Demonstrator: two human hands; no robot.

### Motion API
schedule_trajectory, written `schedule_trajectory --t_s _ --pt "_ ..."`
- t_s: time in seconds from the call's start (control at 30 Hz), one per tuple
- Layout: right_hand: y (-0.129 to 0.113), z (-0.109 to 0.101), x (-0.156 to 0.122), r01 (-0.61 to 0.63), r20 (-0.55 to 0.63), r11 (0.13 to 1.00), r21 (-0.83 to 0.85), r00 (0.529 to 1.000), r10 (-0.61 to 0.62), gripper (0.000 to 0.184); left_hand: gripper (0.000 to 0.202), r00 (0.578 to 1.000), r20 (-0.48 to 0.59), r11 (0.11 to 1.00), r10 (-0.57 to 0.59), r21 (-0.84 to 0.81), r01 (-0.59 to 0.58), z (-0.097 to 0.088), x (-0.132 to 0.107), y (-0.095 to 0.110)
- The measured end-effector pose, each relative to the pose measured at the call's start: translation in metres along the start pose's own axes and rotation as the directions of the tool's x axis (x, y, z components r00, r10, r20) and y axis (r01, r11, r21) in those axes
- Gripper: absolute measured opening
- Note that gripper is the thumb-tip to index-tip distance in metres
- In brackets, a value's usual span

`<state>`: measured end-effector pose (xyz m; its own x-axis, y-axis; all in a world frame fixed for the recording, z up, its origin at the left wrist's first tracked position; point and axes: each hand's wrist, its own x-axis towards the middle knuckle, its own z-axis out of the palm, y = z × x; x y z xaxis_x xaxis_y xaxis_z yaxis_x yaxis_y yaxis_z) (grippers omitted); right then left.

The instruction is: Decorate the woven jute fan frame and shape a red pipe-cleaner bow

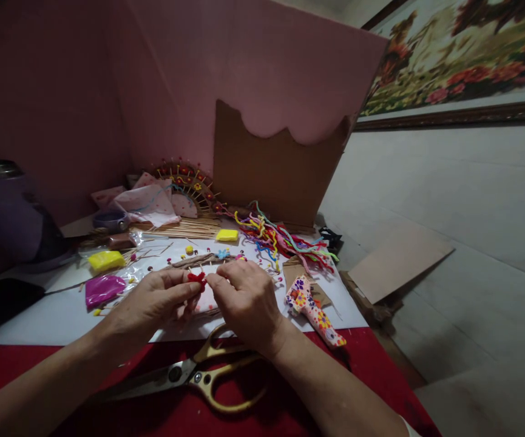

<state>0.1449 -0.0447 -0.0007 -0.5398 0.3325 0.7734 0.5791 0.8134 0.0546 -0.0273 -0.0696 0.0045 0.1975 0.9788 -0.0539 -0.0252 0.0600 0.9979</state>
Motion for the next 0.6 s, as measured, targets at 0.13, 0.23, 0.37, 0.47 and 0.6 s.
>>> schedule_trajectory --t_s 0.13,0.23,0.37,0.47,0.6 --pt "-0.006 0.003 -0.001 -0.151 0.019 0.961 0.232 0.988 0.151 0.016 0.027 1.000 0.002 1.000 0.020 -0.003 -0.020 0.002 -0.002 0.002" --pt "-0.012 0.006 -0.001 -0.270 0.038 0.887 0.375 0.960 0.277 0.014 0.026 1.000 -0.007 1.000 0.027 -0.010 -0.027 0.003 -0.003 0.004" --pt "-0.014 0.006 0.001 -0.368 0.091 0.838 0.404 0.927 0.363 0.013 0.026 0.999 -0.036 0.999 0.015 -0.039 -0.016 0.005 -0.003 0.005" --pt "-0.013 0.005 0.003 -0.381 0.095 0.839 0.389 0.922 0.375 0.012 0.026 0.999 -0.035 0.997 0.024 -0.077 -0.026 0.004 -0.003 0.005" --pt "-0.017 0.003 0.007 -0.465 0.131 0.767 0.443 0.880 0.458 0.013 0.027 0.999 -0.040 0.996 0.026 -0.082 -0.029 0.002 -0.004 0.006"
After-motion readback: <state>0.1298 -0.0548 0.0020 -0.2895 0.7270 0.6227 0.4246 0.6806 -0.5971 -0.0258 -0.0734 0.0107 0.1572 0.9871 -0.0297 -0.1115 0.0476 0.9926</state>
